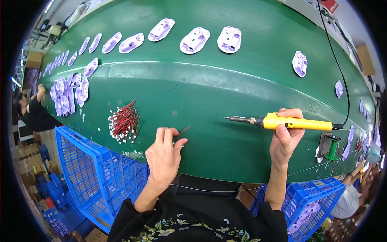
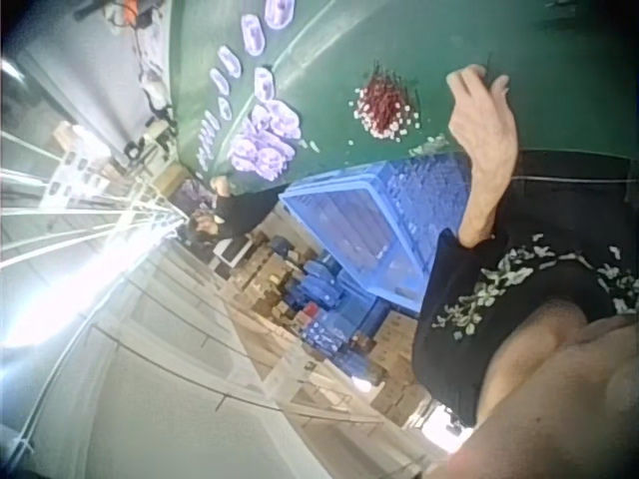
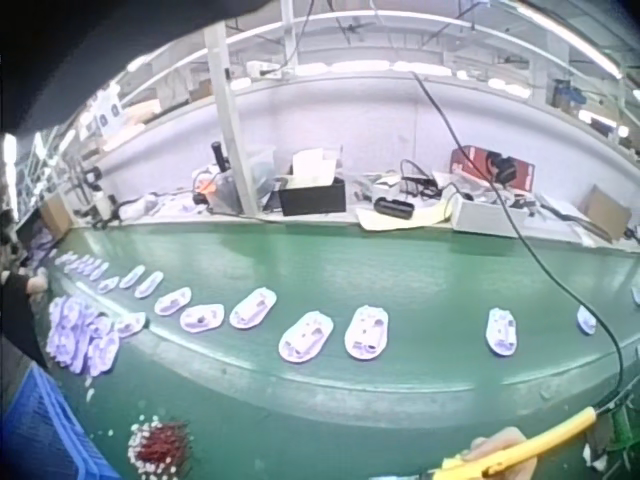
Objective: Soldering wires onto a small electronic component on an assembly line.
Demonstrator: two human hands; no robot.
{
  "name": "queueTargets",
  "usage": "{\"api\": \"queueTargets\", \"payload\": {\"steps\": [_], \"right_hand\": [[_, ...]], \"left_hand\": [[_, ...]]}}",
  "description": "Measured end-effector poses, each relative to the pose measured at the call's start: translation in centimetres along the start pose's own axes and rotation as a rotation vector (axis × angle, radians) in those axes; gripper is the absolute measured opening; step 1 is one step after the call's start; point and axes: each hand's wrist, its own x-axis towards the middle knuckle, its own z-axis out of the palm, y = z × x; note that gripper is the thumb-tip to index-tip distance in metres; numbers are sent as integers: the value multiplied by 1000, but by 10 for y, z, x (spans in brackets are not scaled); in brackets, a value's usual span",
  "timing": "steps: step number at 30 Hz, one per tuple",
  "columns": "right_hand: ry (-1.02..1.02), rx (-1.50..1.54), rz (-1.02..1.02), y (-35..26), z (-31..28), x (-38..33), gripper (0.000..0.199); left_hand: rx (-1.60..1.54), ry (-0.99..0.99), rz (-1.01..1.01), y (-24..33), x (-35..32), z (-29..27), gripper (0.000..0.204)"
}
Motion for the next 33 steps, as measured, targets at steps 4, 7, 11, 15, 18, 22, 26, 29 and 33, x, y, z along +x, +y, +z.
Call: {"api": "queueTargets", "payload": {"steps": [4, 7, 11, 15, 18, 22, 26, 29, 33], "right_hand": [[0, 30, -38, -4, -3, 3, 34], [9, 42, -20, -8, -2, 2, 32], [8, 57, -41, -7, -7, 0, 31], [96, 1, -103, -7, -11, 3, 29], [333, -81, -257, -5, -31, 17, 22], [454, -81, -356, -12, -46, 35, 19], [515, -65, -369, -16, -55, 38, 17], [509, -70, -352, -15, -46, 36, 17], [404, -73, -319, -7, -46, 34, 16]], "left_hand": [[-21, 16, 0, -1, -14, 11, 12], [-28, 65, 73, -7, -13, 13, 12], [-186, 139, 152, -9, -6, 6, 10], [-451, 5, 122, 5, 29, 1, 6], [-363, 14, 342, 35, 82, 6, 9], [-216, 160, 515, 63, 147, 33, 14], [-88, 315, 532, 108, 193, 54, 15], [44, 294, 560, 118, 217, 67, 19], [47, 313, 739, 99, 221, 73, 22]]}}
